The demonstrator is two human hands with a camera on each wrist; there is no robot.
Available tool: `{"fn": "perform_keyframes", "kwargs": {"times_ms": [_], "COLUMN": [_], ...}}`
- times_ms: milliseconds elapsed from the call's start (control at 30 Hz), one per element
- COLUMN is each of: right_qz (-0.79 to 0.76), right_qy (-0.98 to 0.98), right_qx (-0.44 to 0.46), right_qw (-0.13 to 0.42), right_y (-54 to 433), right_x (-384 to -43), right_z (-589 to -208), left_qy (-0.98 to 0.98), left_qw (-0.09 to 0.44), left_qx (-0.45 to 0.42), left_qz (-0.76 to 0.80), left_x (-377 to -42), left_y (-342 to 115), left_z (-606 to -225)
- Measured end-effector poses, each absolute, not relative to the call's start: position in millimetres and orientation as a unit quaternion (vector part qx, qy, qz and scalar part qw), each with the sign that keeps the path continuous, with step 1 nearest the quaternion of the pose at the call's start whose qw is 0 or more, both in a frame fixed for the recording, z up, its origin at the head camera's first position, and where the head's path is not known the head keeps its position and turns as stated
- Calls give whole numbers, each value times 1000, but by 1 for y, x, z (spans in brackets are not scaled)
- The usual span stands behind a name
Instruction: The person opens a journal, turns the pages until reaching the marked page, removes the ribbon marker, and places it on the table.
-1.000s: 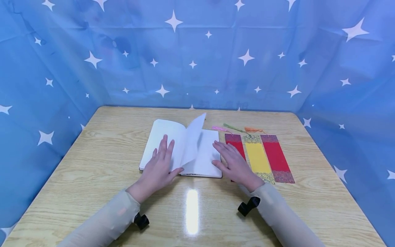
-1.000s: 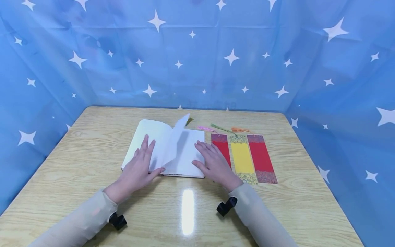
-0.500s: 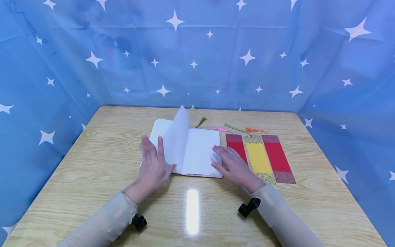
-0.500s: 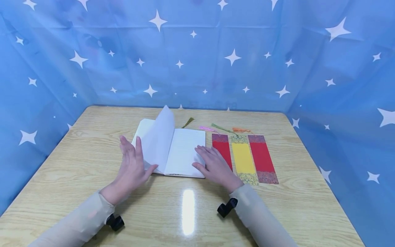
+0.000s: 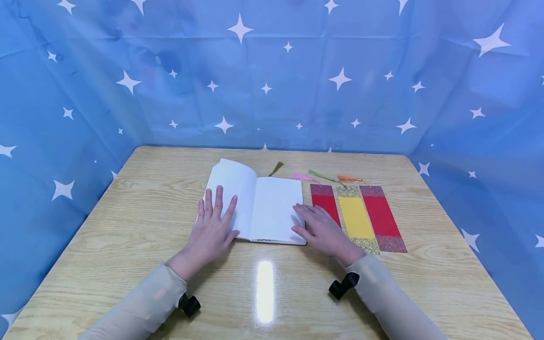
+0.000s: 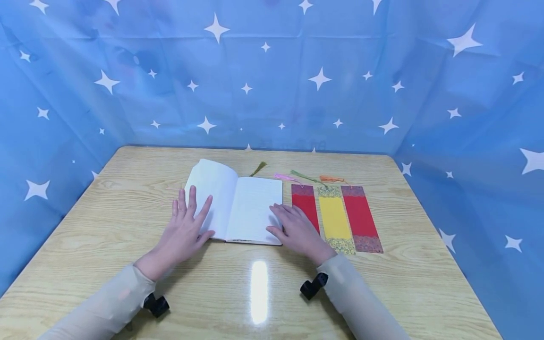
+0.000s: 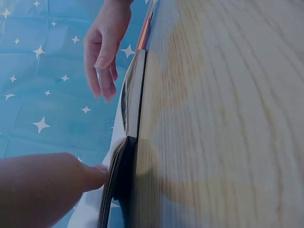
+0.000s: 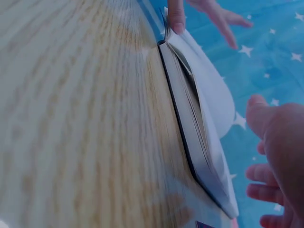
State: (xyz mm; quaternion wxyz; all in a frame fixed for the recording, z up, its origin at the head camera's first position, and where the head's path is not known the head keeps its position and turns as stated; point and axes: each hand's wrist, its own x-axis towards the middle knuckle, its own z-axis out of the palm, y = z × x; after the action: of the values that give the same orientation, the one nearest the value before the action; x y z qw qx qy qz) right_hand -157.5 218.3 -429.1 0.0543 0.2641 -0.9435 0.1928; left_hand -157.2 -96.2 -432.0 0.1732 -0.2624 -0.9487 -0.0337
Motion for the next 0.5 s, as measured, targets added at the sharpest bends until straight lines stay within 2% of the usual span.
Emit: {"fn": "perform_keyframes", "kwargs": {"times_ms": [300, 500], "right_qz": [183, 171], "right_qy": [-952, -955], "right_qx": [245, 243], "right_qw": [20, 7], "right_y": [223, 225], "right_x": [-159, -160], "right_z": [-433, -436], "left_qy": [-961, -963], "left_qw": [44, -5], "left_qx": [-258, -244], "left_qz": [-92, -118], "left_x": [-158, -159], "left_y": [-100, -103], "left_z": [-438, -442]}}
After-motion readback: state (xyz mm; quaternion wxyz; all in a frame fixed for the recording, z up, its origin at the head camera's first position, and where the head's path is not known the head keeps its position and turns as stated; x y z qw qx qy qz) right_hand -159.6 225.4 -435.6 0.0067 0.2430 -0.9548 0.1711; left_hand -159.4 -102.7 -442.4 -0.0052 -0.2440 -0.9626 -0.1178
